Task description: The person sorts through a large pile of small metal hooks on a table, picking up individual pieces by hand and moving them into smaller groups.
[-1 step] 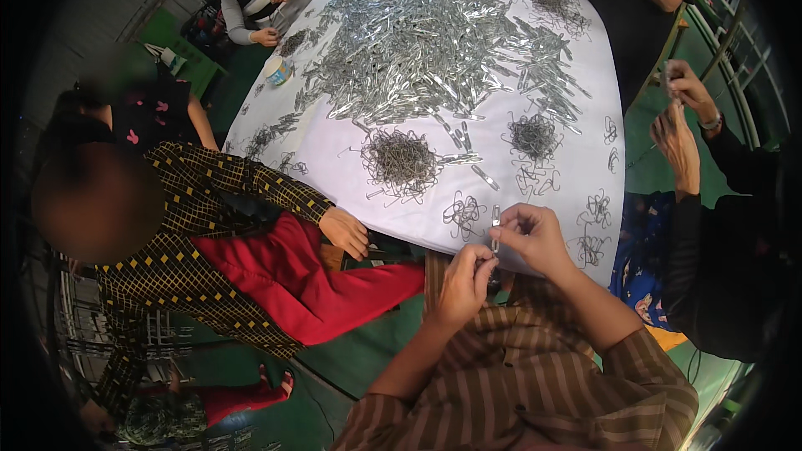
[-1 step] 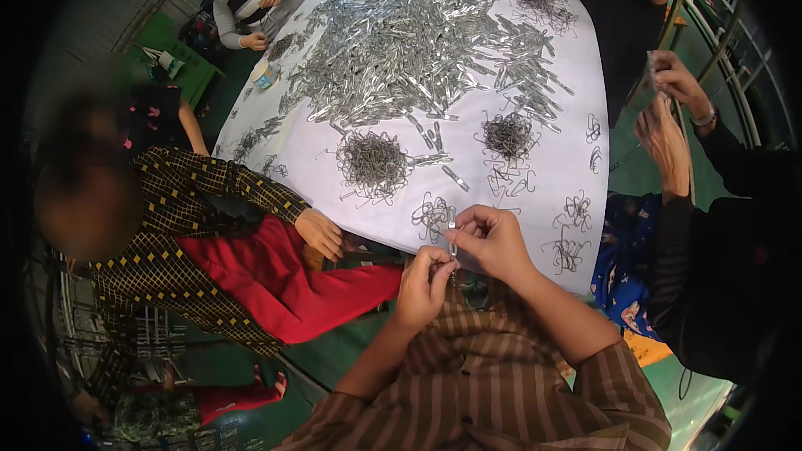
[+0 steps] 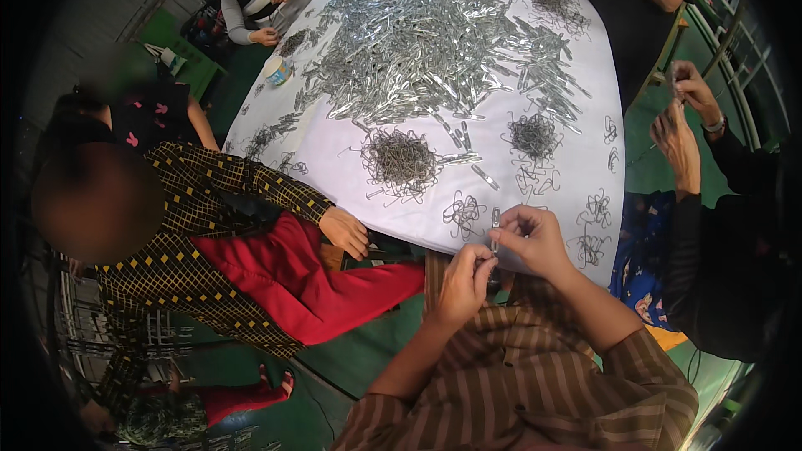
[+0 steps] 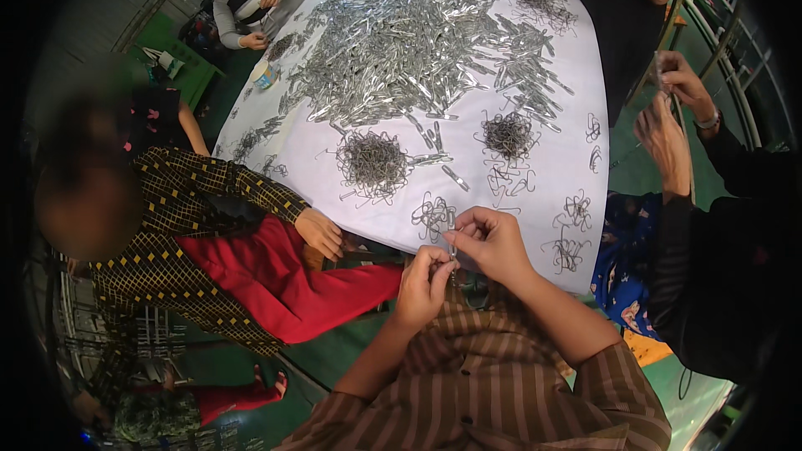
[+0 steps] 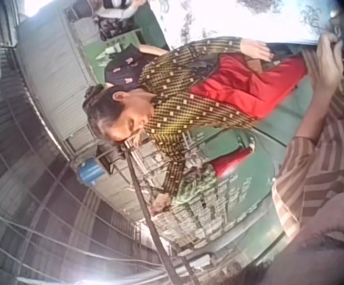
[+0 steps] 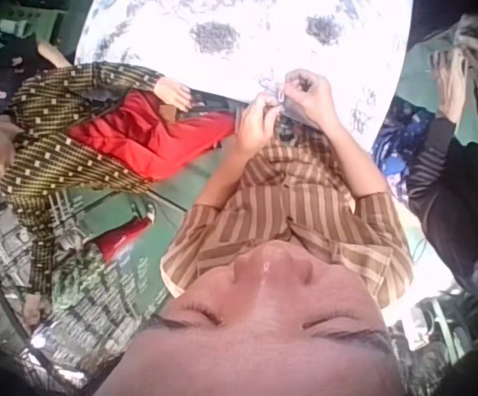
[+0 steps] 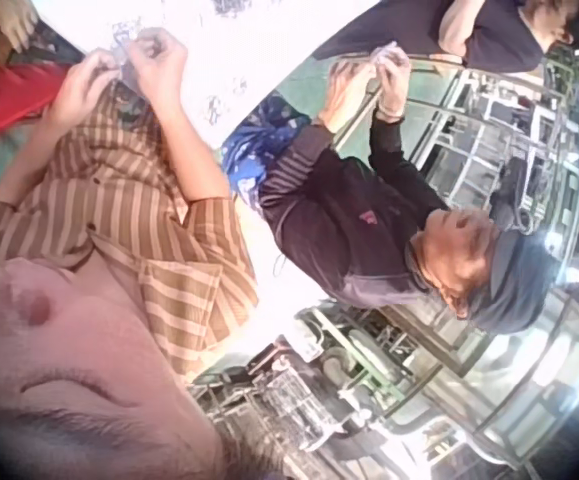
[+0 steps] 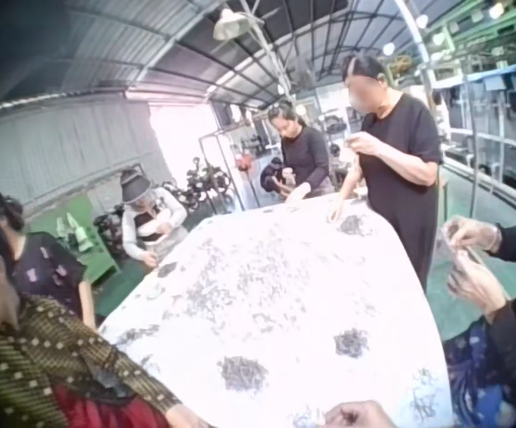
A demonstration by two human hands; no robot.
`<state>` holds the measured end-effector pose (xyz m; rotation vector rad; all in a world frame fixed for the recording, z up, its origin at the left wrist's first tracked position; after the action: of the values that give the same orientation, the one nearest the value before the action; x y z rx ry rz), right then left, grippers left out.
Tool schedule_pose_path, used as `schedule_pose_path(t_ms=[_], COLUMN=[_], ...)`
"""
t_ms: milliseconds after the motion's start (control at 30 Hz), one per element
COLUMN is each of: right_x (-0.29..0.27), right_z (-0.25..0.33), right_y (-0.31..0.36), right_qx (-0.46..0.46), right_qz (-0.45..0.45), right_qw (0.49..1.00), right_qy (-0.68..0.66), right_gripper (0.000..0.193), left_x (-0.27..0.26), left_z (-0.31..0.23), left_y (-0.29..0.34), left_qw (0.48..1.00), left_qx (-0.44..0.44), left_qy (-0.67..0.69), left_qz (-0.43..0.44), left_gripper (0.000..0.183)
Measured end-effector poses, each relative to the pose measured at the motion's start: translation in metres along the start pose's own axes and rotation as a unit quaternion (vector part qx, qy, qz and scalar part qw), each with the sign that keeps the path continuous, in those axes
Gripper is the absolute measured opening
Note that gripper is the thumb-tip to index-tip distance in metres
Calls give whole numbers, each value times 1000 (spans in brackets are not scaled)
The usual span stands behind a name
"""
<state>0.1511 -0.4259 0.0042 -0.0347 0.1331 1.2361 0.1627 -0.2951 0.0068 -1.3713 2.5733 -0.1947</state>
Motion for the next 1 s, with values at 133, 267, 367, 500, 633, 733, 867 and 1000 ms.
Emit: schedule_pose_path(t_ms=[133,267,367,500,633,733,867,1000], right_x=[-1,-2,1,1,-1,-1,-2,-1], right_z=[5,11,14,18,17,12,14,13], right_y=[10,14,15,17,18,18,20,21], right_qx=[-31,-56,-57,-68,-83,-72,-82,-74], right_qz=[-33,-67,-64,-65,-79,-74,-75,-73], right_qw=[998,993,993,991,986,988,986,990], right_qy=[49,83,80,100,122,117,125,95], right_gripper=[13,13,13,13,14,14,14,13], left_x=[0,-2,-4,-5,-2,1,1,-2], left_z=[5,0,1,3,4,3,5,9], left_y=[4,5,5,5,4,4,6,6], left_qw=[999,999,999,998,998,998,999,997], left_qx=[4,13,9,-18,-30,-16,-15,-48], left_qy=[-42,-22,-36,-47,-7,-16,-25,-24], left_qz=[22,29,40,44,46,55,46,54], left_gripper=[9,9,10,11,10,11,10,11])
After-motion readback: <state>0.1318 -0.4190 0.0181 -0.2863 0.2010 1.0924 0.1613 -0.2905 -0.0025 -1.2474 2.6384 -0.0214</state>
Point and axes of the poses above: each hand's wrist, its own y-axis away from the middle knuckle, its own x-axis out of the palm, z = x × y, the point moved 10 cm from there along -y, towards the middle knuckle, and after that the axes turned 12 degrees about y, right-handed, at the moved point
